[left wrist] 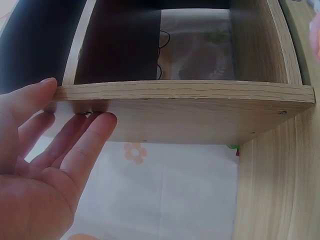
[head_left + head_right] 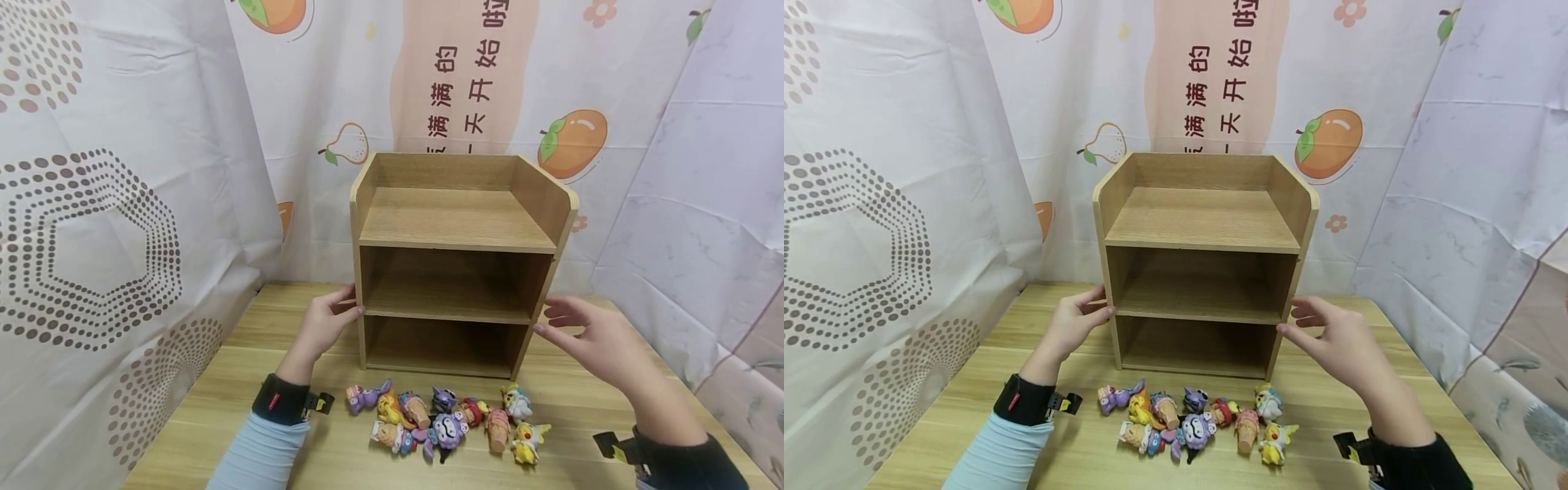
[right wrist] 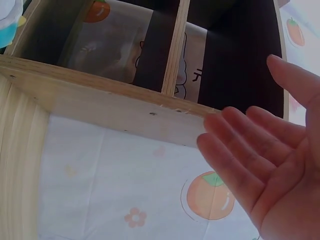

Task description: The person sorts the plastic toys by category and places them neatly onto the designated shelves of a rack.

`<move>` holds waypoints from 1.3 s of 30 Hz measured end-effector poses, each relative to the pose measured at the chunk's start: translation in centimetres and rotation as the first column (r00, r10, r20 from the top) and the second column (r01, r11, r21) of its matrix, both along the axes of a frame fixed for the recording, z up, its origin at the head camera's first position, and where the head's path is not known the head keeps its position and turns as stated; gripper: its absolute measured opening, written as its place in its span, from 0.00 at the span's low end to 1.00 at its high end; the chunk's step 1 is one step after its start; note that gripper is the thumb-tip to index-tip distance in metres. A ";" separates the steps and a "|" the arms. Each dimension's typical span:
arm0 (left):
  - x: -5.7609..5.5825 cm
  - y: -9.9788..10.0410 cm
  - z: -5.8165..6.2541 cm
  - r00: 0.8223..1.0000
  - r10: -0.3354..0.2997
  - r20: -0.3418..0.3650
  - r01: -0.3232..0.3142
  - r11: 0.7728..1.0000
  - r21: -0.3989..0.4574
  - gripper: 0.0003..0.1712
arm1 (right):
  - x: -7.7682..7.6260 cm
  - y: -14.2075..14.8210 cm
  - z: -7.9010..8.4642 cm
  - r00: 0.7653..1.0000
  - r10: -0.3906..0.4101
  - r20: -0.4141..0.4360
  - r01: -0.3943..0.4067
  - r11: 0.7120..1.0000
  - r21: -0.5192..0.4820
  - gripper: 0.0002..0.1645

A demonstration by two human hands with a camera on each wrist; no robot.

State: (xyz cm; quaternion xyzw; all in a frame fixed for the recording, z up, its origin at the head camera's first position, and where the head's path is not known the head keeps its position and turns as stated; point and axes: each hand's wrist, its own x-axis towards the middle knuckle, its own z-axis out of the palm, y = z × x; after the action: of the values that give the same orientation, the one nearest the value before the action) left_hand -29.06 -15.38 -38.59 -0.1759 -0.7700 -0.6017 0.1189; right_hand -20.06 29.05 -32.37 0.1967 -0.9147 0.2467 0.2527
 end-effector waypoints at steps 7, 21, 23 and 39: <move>1.8 0.5 1.9 1.000 0.009 0.021 -0.008 0.999 -0.032 0.29 | 0.1 -0.4 -0.7 0.994 0.061 0.087 -0.062 0.998 0.004 0.26; 0.0 -0.1 -0.2 1.000 0.002 0.018 -0.002 1.000 0.005 0.30 | 0.3 -1.3 -2.0 0.965 0.110 0.237 -0.129 0.989 0.068 0.30; -0.1 -0.1 -0.2 1.000 -0.004 0.019 0.004 1.000 0.015 0.29 | 0.2 -1.5 -2.4 0.958 0.127 0.256 -0.149 0.986 0.071 0.31; 0.2 0.1 -0.1 1.000 -0.018 0.026 0.017 0.999 0.042 0.29 | -0.3 -2.7 -4.8 0.919 0.217 0.329 -0.281 0.947 0.158 0.35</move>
State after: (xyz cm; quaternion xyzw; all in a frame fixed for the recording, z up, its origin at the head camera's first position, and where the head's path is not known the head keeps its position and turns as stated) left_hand -28.86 -15.29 -38.69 -0.1720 -0.7573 -0.6209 0.1072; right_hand -20.34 26.30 -37.22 0.2959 -0.9303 0.2102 0.0526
